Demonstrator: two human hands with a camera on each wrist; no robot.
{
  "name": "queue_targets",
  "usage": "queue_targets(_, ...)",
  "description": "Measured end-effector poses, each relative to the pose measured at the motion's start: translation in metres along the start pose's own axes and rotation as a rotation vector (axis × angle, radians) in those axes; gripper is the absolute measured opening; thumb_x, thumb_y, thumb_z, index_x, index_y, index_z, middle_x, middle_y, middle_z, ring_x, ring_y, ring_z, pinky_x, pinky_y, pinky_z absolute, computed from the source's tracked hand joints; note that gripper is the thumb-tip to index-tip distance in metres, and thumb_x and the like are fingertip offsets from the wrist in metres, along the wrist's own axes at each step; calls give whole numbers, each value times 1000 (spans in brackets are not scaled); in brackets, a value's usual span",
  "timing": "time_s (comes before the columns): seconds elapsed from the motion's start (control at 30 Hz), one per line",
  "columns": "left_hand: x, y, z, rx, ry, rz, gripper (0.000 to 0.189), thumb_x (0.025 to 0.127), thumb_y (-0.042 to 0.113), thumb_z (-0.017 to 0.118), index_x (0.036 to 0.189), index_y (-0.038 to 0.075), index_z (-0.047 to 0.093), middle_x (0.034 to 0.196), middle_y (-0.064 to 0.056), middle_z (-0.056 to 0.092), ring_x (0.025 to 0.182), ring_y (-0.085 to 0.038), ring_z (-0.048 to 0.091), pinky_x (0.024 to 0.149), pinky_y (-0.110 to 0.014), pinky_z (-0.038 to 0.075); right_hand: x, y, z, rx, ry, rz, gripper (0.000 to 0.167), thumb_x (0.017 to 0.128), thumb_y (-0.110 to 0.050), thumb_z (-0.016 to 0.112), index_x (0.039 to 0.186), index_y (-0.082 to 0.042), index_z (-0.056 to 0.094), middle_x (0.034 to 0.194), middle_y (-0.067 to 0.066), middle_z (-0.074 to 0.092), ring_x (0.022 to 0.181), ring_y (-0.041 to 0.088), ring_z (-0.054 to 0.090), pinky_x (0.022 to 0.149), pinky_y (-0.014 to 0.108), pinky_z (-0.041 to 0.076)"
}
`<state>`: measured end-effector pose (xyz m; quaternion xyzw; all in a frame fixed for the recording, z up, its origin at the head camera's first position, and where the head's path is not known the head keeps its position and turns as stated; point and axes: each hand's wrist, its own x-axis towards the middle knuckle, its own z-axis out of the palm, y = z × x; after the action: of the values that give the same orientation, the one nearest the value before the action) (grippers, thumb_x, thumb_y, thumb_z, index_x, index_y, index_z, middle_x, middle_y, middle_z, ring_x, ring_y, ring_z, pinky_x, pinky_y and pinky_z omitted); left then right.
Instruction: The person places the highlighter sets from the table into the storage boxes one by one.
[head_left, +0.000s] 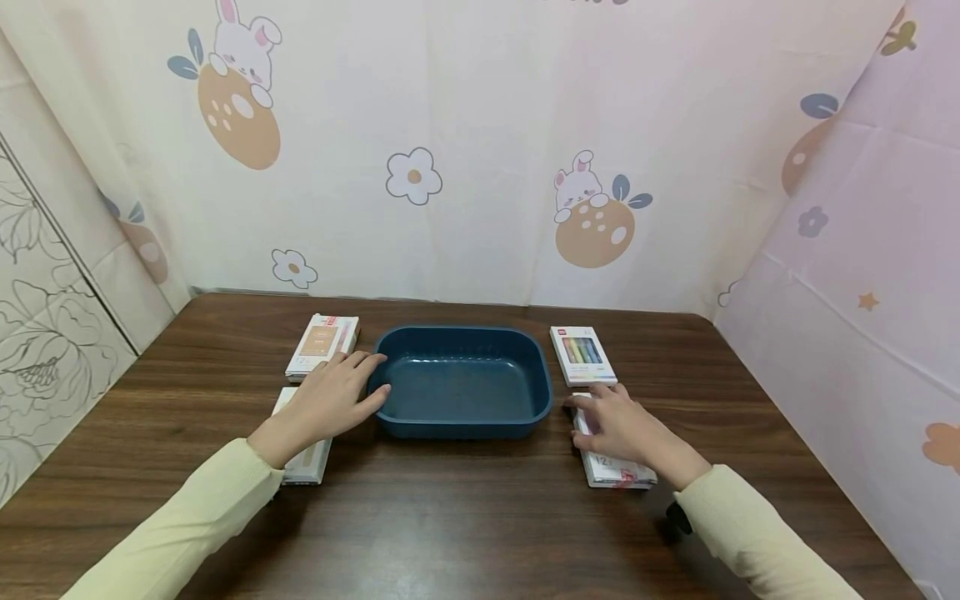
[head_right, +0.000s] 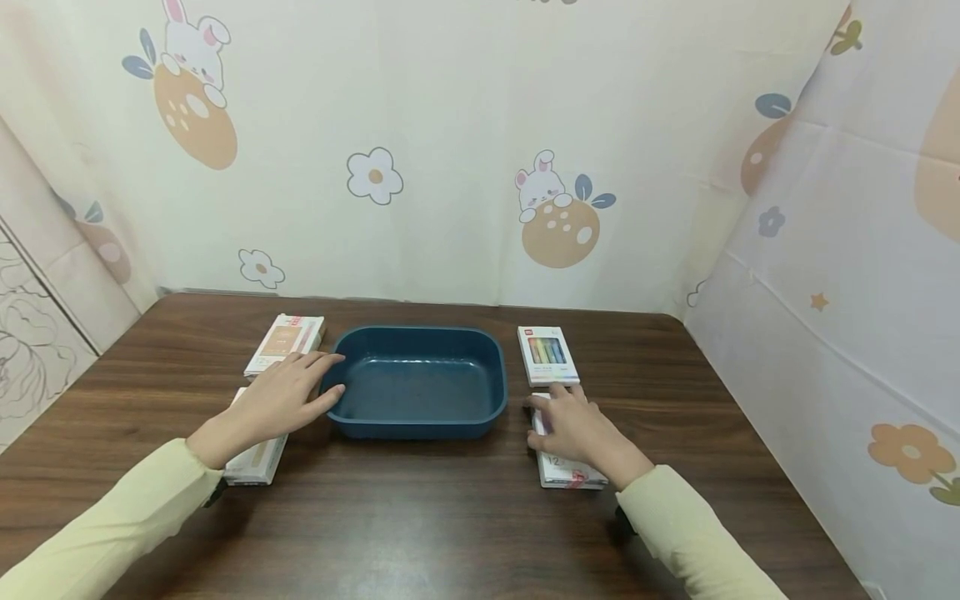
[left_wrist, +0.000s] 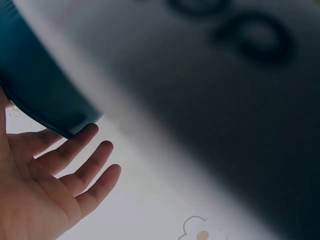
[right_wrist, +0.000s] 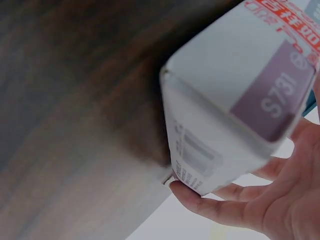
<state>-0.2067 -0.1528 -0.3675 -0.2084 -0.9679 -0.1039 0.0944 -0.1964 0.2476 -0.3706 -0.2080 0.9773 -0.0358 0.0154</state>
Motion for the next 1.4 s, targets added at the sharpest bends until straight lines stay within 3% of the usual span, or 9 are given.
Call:
queue_targets(0.2,0,0,0,1,2,0,52,89,44,47,128,9,51,125,-11,56,113,-32,52,86,-51,44,3,-1,-10,5,40,-38,45,77,-33,65,117,-14,62,104,16,56,79,26,44,62,34,38)
queue_targets(0.47,1,0,0,2,4,-4,53,88,45,48,127,10,51,125,-10,56,112,-32,52,85,-51,45,12,-1,-32,14,43,-18,48,77,-35,65,121,-16,60,110,18,56,88,30,46,67,41,44)
queue_targets(0.8,1,0,1,0,2,-11,52,87,44,50,127,10,52,125,-11,56,110,-32,53,85,-50,45,32,-7,-55,28,42,-37,46,78,-33,65,121,-17,59,115,20,54,91,31,44,66,37,44)
queue_targets(1.0,2,0,1,5,14,-3,52,87,43,51,126,9,53,124,-11,57,110,-32,54,83,-51,46,46,-18,-65,38,32,-48,47,79,-34,64,122,-18,58,119,17,53,98,33,44,75,45,47)
queue_targets(1.2,2,-1,1,2,-3,-4,53,88,45,49,126,9,52,124,-11,56,111,-32,53,85,-51,45,58,-35,-69,54,36,-86,47,78,-34,65,121,-17,59,115,13,55,93,29,44,70,37,44)
queue_targets(1.4,2,-1,0,-1,-11,-12,54,87,45,50,127,9,52,125,-11,56,111,-32,53,87,-51,45,74,-55,-72,31,35,-122,47,78,-37,65,121,-19,59,111,11,56,91,28,45,72,38,43)
